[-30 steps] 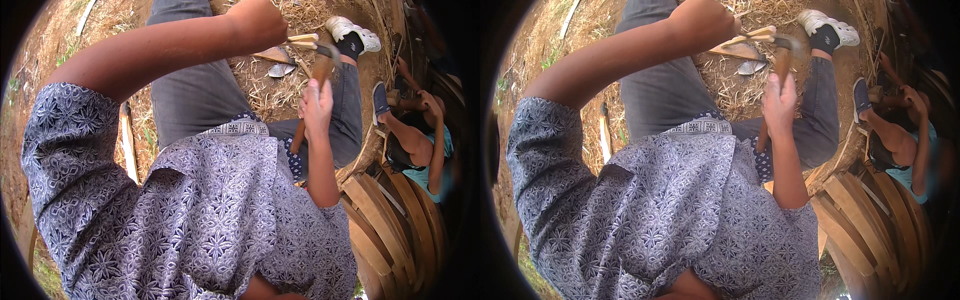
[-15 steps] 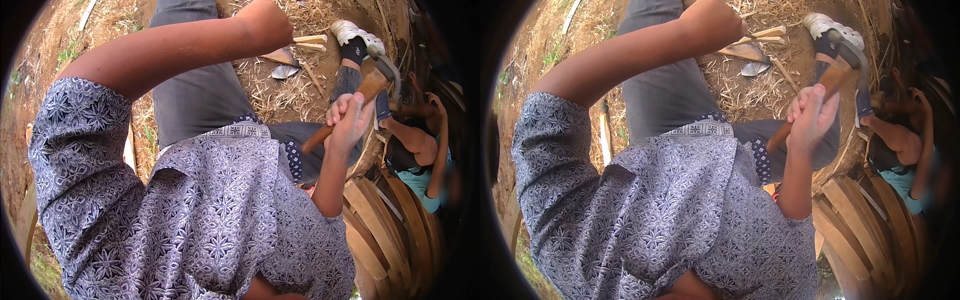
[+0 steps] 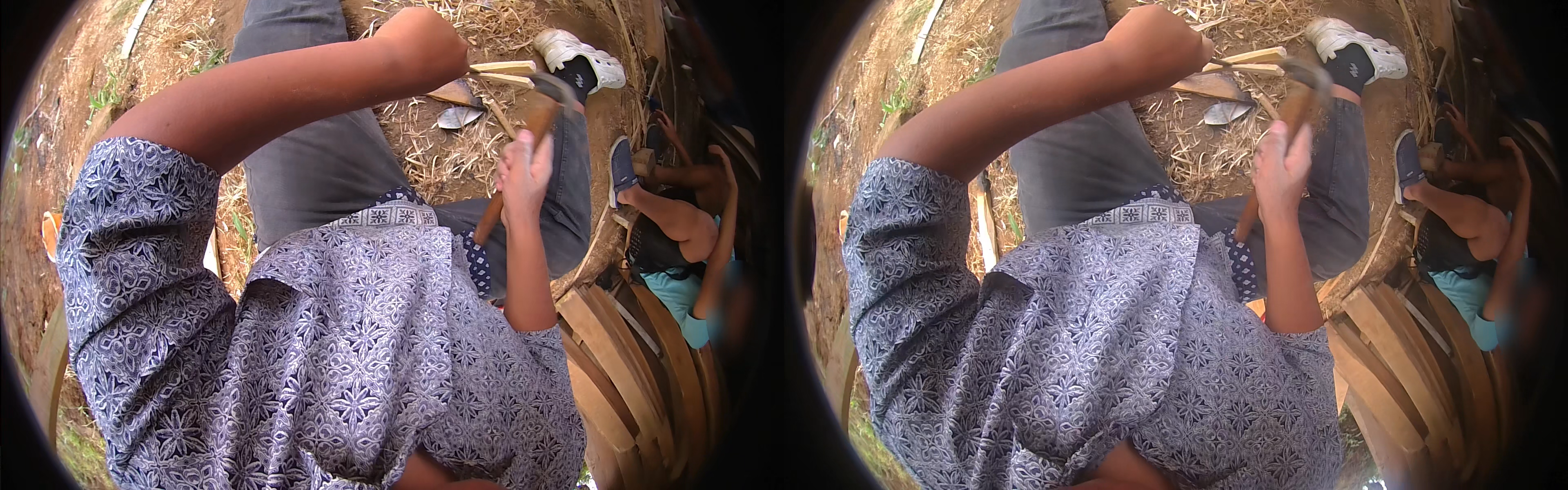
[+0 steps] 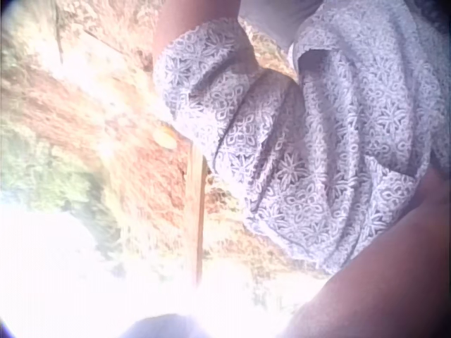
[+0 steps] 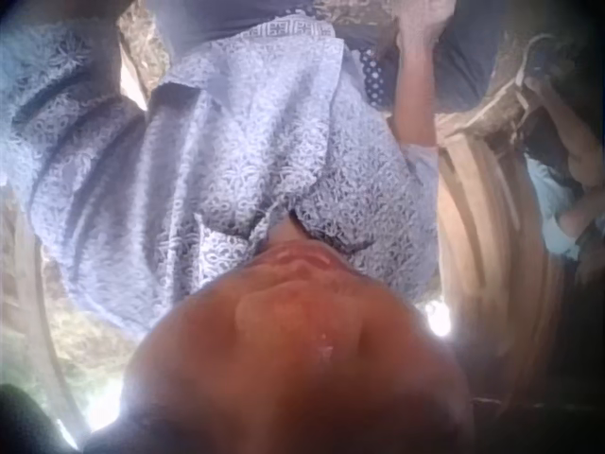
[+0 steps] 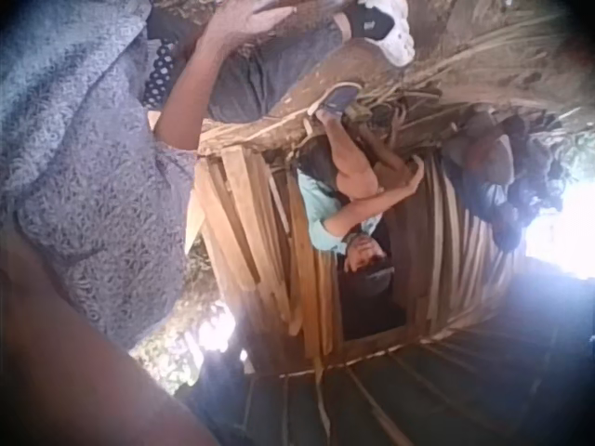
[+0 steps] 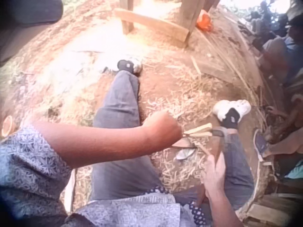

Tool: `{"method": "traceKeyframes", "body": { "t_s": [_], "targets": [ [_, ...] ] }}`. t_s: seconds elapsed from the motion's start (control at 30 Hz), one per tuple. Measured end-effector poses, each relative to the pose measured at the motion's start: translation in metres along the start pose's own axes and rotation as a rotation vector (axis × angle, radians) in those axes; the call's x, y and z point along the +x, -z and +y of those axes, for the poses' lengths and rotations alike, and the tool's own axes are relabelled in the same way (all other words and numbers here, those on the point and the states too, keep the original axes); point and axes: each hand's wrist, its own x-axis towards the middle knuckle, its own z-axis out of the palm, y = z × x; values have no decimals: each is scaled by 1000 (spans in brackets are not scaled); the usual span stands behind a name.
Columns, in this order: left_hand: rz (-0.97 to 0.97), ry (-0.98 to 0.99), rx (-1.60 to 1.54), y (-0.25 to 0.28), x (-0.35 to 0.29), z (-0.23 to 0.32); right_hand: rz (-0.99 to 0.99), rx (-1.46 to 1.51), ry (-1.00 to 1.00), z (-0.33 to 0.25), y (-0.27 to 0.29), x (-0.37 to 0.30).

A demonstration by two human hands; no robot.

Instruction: The person sits on the ground and uses a red-handled saw to cut a small piece of wood, then switches to a knife to shave and shape the wood. They also use a hammer to strike the wood piece. The person repeatedly inspects the wood and continues carving.

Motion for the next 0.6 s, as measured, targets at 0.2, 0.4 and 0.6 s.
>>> {"method": "traceKeyframes", "body": {
  "t_s": [0.2, 0.4, 0.6],
  "targets": [
    [-26, 38, 16, 4, 0, -9, 117, 266, 213, -38, 5, -17],
    [22, -18, 55, -14, 12, -18, -28, 88, -92, 5, -4, -12],
    [-4, -6, 34, -13, 8, -30, -3, 214, 168, -35, -5, -26]
  ]
}}
